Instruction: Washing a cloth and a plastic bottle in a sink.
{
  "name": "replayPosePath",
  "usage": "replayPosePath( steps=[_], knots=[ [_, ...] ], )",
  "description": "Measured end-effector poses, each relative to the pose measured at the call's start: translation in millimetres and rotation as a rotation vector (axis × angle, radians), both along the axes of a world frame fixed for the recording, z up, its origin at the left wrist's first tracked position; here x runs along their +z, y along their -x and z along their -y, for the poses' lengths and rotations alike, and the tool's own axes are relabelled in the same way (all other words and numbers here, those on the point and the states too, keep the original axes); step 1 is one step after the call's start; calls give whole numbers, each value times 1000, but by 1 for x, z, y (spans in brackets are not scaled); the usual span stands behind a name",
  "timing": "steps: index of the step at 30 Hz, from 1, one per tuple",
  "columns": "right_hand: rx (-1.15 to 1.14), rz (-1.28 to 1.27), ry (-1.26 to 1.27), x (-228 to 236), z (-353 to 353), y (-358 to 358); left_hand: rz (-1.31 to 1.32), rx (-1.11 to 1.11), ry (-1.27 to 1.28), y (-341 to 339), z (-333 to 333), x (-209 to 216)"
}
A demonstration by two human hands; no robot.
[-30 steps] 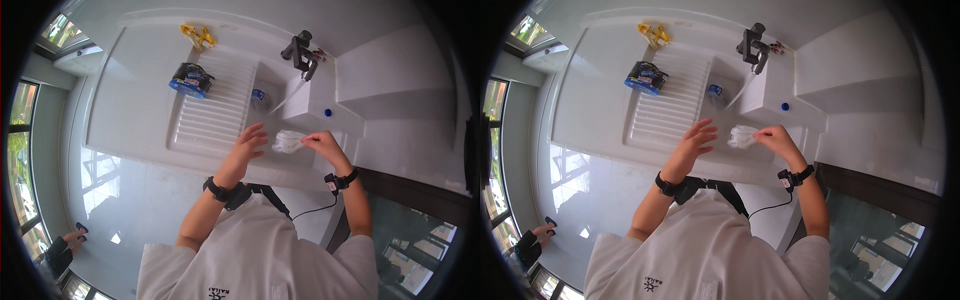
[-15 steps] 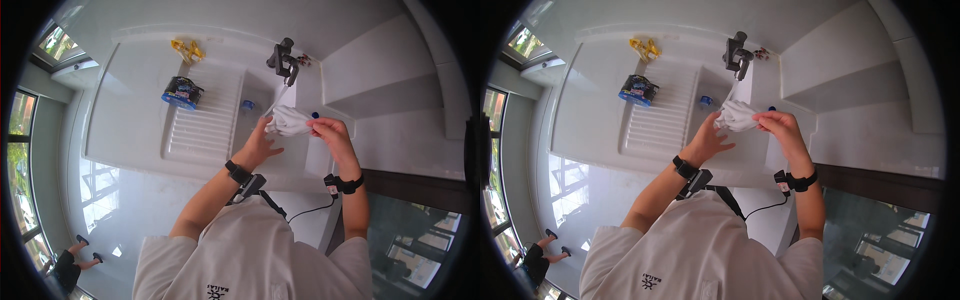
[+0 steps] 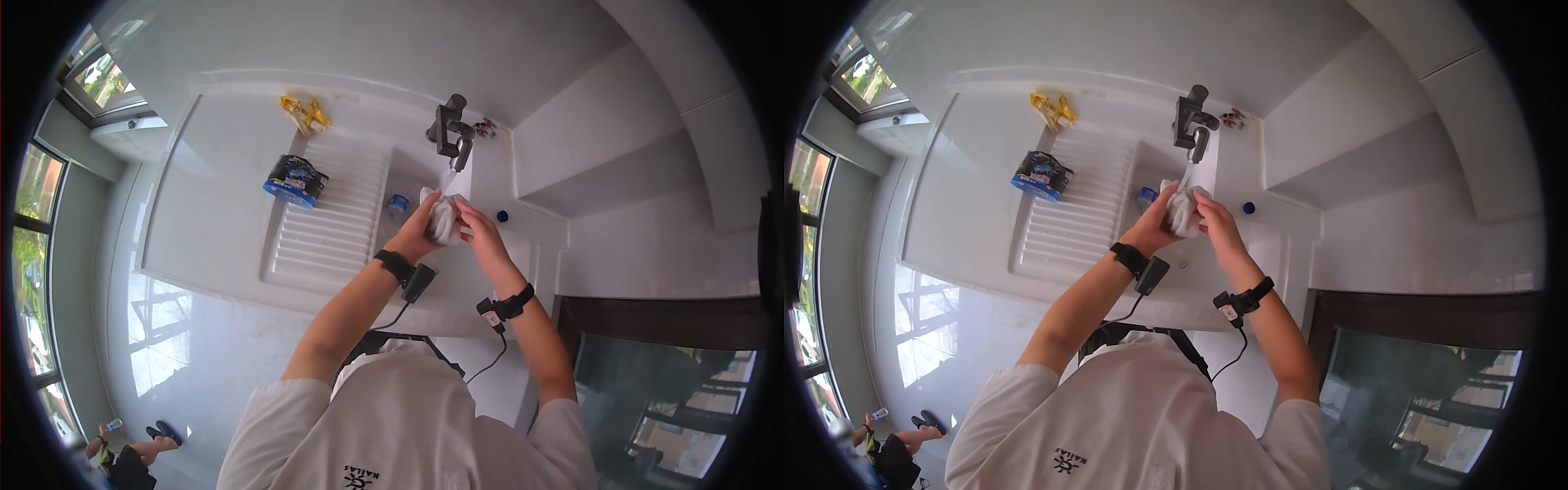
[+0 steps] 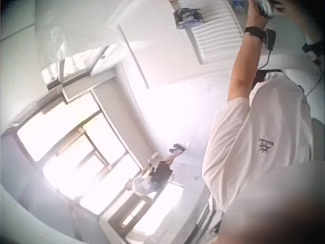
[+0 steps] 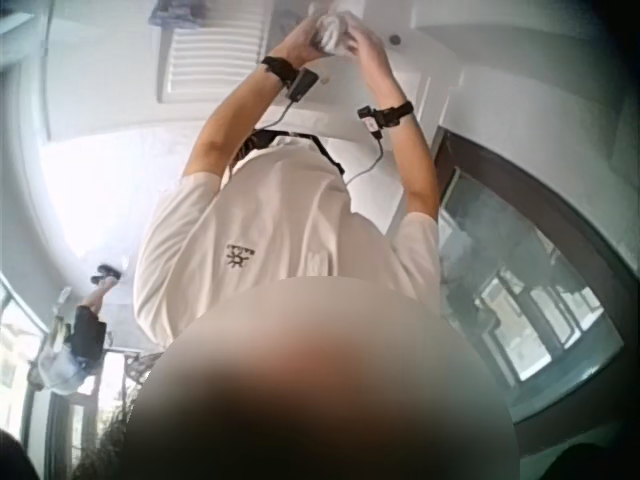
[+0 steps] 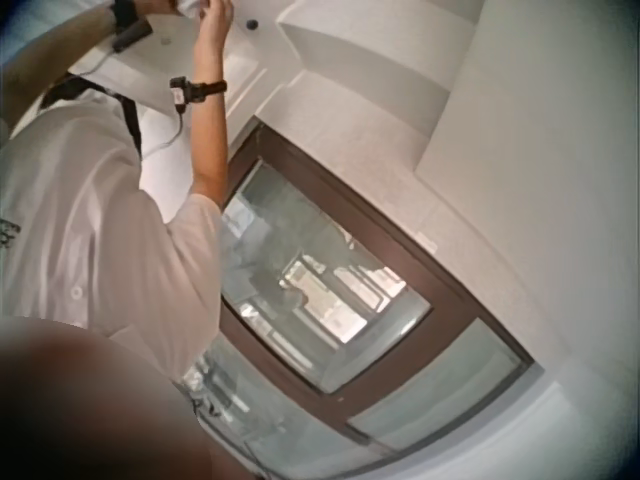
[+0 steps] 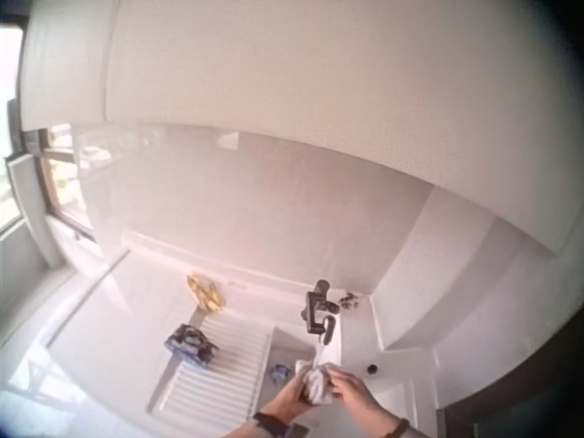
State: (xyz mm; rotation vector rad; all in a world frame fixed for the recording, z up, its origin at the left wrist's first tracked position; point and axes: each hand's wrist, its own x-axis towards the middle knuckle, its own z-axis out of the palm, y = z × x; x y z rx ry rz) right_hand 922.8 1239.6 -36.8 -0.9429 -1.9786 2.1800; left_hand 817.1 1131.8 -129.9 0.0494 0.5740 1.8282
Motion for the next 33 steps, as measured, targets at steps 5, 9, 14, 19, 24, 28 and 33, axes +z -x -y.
replayPosePath(
  steps=[5, 9, 14, 19, 24, 28, 33],
  knots=[
    [28, 163, -67, 2, 2, 20, 218, 16, 173, 18, -12, 11],
    [-47, 235, 149, 3, 9, 32, 72, 45, 206, 10, -22, 28],
    [137, 265, 2, -33, -16, 33, -71, -16, 405, 22, -13, 8],
    [-149, 242, -38, -25, -67, 58, 81, 47, 433, 7, 18, 43],
    [-221, 64, 39, -22, -142, 124, 144, 166, 335, -8, 45, 26],
    [-89, 95, -137, -15, -169, 154, 70, 253, 444, -13, 70, 45],
    [82, 41, 71, 11, -125, 131, 15, 492, 465, -10, 100, 41]
  ],
)
